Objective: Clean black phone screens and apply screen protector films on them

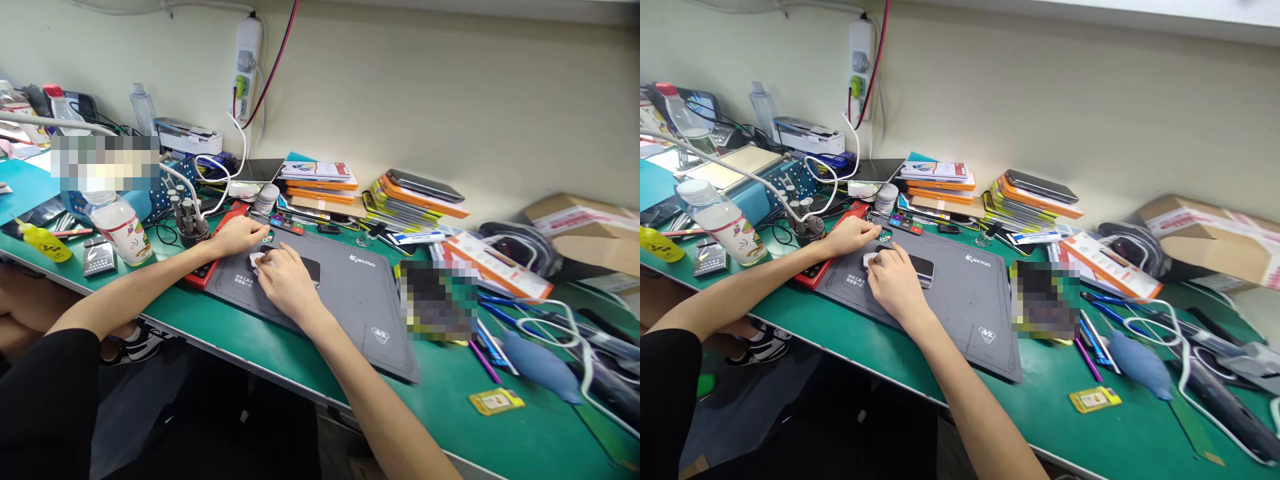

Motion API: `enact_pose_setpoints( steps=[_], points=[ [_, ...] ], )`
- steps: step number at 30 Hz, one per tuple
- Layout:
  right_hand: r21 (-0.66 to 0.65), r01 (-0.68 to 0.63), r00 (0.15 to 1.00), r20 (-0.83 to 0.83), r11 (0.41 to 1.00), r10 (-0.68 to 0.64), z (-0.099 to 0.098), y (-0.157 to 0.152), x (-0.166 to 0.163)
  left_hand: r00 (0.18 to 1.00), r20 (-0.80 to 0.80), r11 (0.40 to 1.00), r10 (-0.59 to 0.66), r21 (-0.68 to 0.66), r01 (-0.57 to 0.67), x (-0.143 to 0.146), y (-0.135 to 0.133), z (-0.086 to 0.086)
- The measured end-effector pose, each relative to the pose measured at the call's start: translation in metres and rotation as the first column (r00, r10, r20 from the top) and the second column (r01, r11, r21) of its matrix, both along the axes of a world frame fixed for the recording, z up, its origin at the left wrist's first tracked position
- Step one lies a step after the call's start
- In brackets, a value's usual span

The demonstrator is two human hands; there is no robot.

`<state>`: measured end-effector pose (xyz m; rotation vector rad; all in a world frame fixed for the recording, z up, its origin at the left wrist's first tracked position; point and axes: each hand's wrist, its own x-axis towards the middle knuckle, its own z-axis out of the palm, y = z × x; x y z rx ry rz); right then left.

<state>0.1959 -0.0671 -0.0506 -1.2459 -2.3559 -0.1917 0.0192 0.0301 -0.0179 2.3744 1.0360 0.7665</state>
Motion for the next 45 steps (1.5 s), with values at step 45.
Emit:
enact_pose_setpoints(
  steps=[45],
  points=[
    [0.034,-0.002,0.998,0.066,0.999,0.0,0.008,0.0,-0.002,0.998,0.029,0.998,0.052,0.015,-0.053,-0.003,-0.001,-0.001]
  ],
)
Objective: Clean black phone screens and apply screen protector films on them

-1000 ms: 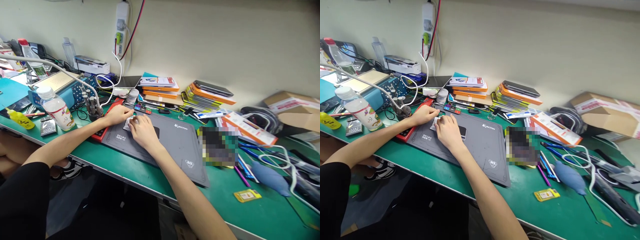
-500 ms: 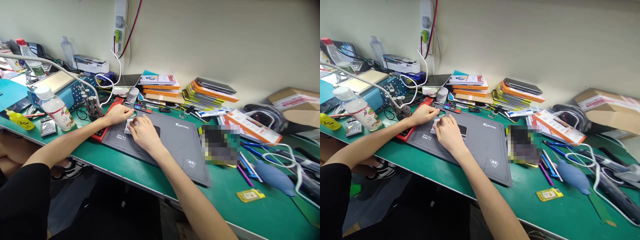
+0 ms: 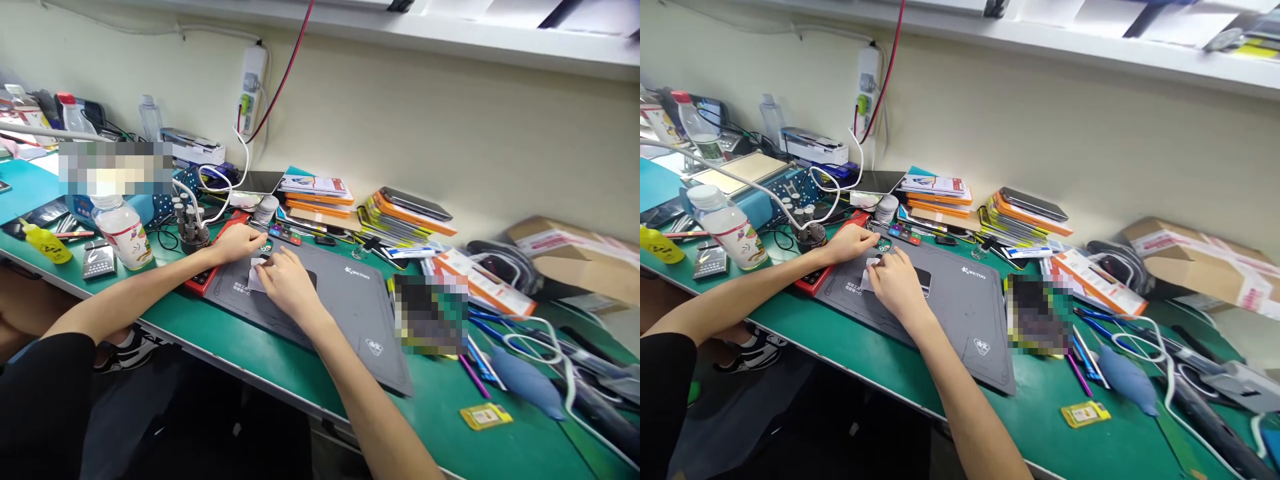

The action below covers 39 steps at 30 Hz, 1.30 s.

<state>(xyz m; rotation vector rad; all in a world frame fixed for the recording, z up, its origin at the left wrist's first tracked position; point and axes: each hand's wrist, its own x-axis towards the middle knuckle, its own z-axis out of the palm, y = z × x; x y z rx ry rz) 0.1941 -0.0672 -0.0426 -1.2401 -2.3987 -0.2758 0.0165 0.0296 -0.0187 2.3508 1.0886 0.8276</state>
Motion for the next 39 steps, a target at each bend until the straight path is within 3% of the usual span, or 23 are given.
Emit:
enact_pose_setpoints(
  steps=[4,9,14,20,26,32,36,39],
  points=[
    [0.004,-0.031,0.999,0.022,1.0,0.031,0.0,0.001,0.003,1.0,-0.017,1.0,-0.003,-0.001,0.003,0.001,-0.001,0.001],
    [-0.008,0.068,0.996,0.055,0.998,-0.068,-0.002,0.007,0.005,1.0,-0.009,1.0,-0.015,0.02,0.015,0.002,-0.001,0.002],
    [0.044,0.036,0.997,0.071,0.998,-0.039,-0.004,0.007,0.005,1.0,-0.01,1.0,-0.015,0.014,0.015,0.003,-0.001,0.002],
    [0.047,0.099,0.994,0.049,0.994,-0.101,-0.008,0.005,-0.001,1.0,-0.026,1.0,-0.012,0.021,0.013,0.004,0.0,0.002],
    [-0.058,0.1,0.995,-0.012,0.993,-0.101,-0.008,0.013,0.007,1.0,-0.02,1.0,-0.018,0.006,0.018,0.006,-0.001,0.003],
    [-0.095,0.01,0.996,-0.084,0.995,-0.018,-0.007,0.006,0.012,0.997,0.069,0.995,-0.048,0.091,0.041,0.006,-0.001,0.002],
    [-0.067,0.073,0.995,-0.064,0.995,-0.077,-0.005,0.01,0.01,0.993,0.073,0.987,-0.088,0.139,0.077,0.005,0.001,-0.001],
    [-0.028,0.05,0.998,-0.038,0.998,-0.051,-0.003,0.01,0.009,0.984,0.14,0.968,-0.107,0.242,0.07,0.002,0.0,-0.001]
  ],
)
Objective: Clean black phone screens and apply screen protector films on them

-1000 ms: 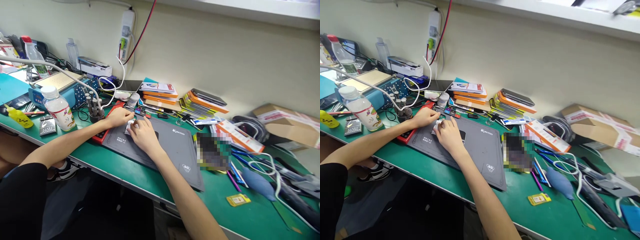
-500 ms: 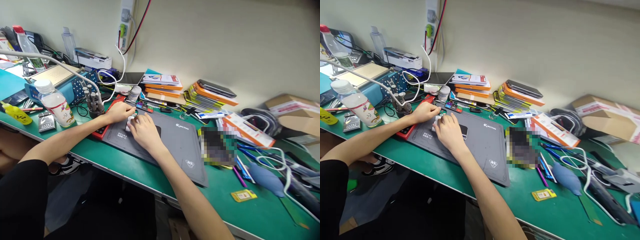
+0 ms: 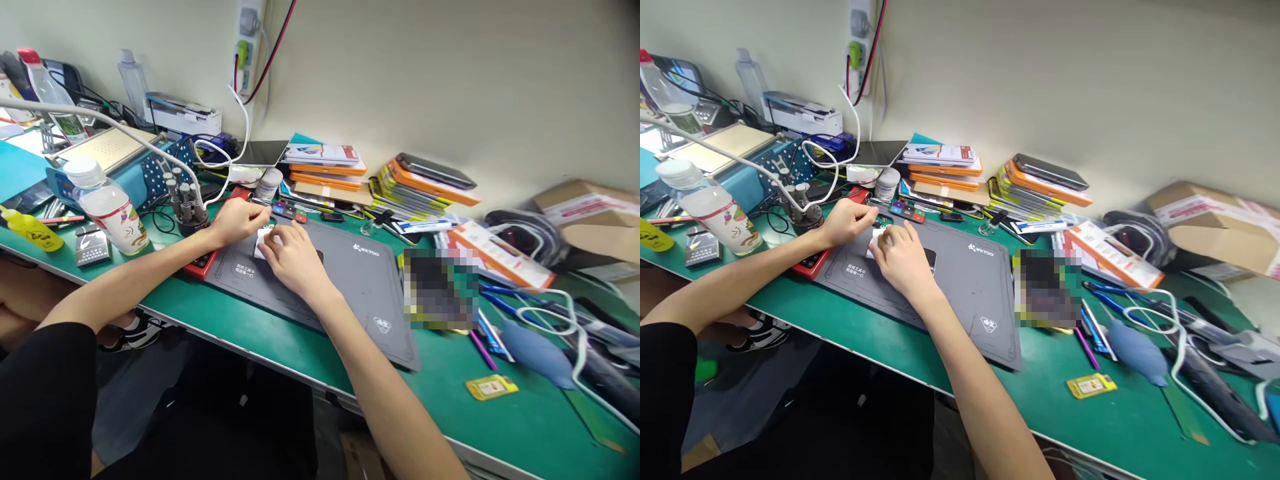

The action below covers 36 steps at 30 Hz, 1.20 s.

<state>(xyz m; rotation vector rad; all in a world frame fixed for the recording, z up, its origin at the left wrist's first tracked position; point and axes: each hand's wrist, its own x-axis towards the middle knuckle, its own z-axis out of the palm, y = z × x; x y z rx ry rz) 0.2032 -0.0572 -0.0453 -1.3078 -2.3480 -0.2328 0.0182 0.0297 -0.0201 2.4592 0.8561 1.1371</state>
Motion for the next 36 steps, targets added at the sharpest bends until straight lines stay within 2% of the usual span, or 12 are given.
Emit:
enact_pose_setpoints(
  steps=[5,10,16,21,24,31,36],
  points=[
    [0.052,-0.117,0.992,0.048,0.992,0.114,0.001,-0.028,-0.001,0.994,0.108,0.984,0.0,0.177,-0.019,-0.005,-0.002,-0.003],
    [0.045,-0.134,0.986,0.108,0.99,0.129,-0.004,-0.048,0.006,0.996,0.087,0.979,0.021,0.2,-0.038,-0.005,-0.001,-0.006],
    [0.005,-0.137,0.985,0.104,0.991,0.136,-0.005,-0.025,0.006,0.999,0.04,0.974,0.013,0.224,-0.021,-0.006,0.0,-0.006],
    [-0.026,-0.066,0.996,0.063,0.998,0.067,0.0,0.007,-0.001,0.998,0.041,0.971,0.039,0.233,-0.048,-0.007,0.004,-0.006],
    [-0.022,-0.06,0.997,0.05,0.998,0.061,0.001,0.007,0.001,0.998,0.038,0.969,0.05,0.242,-0.057,-0.007,0.004,-0.005],
    [-0.004,-0.064,0.998,0.012,0.998,0.064,-0.005,-0.03,0.05,0.999,0.002,0.977,0.035,0.212,-0.034,-0.005,0.004,-0.003],
    [0.013,0.009,0.999,-0.035,1.0,-0.009,-0.011,-0.049,0.092,1.0,0.008,0.98,0.019,0.2,-0.02,-0.005,0.004,-0.003]
  ],
)
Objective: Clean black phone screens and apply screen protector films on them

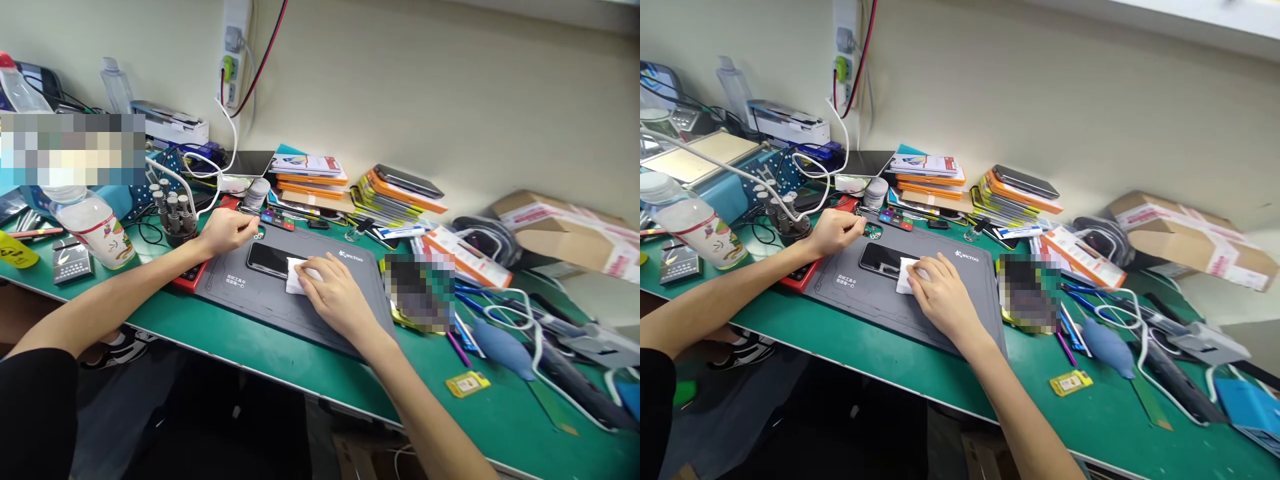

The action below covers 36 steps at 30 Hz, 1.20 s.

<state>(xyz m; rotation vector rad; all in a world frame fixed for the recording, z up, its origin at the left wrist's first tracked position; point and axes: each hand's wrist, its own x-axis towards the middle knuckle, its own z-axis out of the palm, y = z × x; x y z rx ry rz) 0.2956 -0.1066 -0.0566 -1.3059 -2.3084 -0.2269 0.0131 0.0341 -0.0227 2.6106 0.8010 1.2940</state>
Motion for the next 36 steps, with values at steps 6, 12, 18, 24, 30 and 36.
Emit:
enact_pose_setpoints(
  steps=[6,12,18,24,30,36],
  points=[
    [0.012,0.008,0.994,-0.107,1.0,-0.006,-0.007,-0.012,0.018,1.0,-0.016,1.0,-0.007,0.003,0.007,0.001,0.0,0.003],
    [0.074,0.02,0.996,-0.093,0.997,-0.013,-0.006,-0.017,0.014,0.999,-0.039,0.999,-0.016,0.03,0.017,0.002,-0.003,0.005],
    [0.014,-0.077,0.997,0.017,0.997,0.077,0.008,-0.01,0.012,0.991,-0.129,0.995,0.029,0.099,-0.016,0.005,-0.007,0.003],
    [0.04,-0.18,0.983,-0.024,0.983,0.181,0.012,0.007,-0.004,0.983,-0.181,0.977,0.037,0.213,0.002,0.004,-0.01,0.008],
    [0.079,-0.207,0.969,-0.118,0.975,0.215,0.003,0.003,0.024,0.978,-0.208,0.966,0.027,0.257,0.028,0.004,-0.015,0.013],
    [0.051,-0.194,0.968,-0.152,0.98,0.2,0.011,-0.004,0.032,0.961,-0.277,0.984,-0.005,0.172,0.054,0.007,-0.018,0.018]
  ],
)
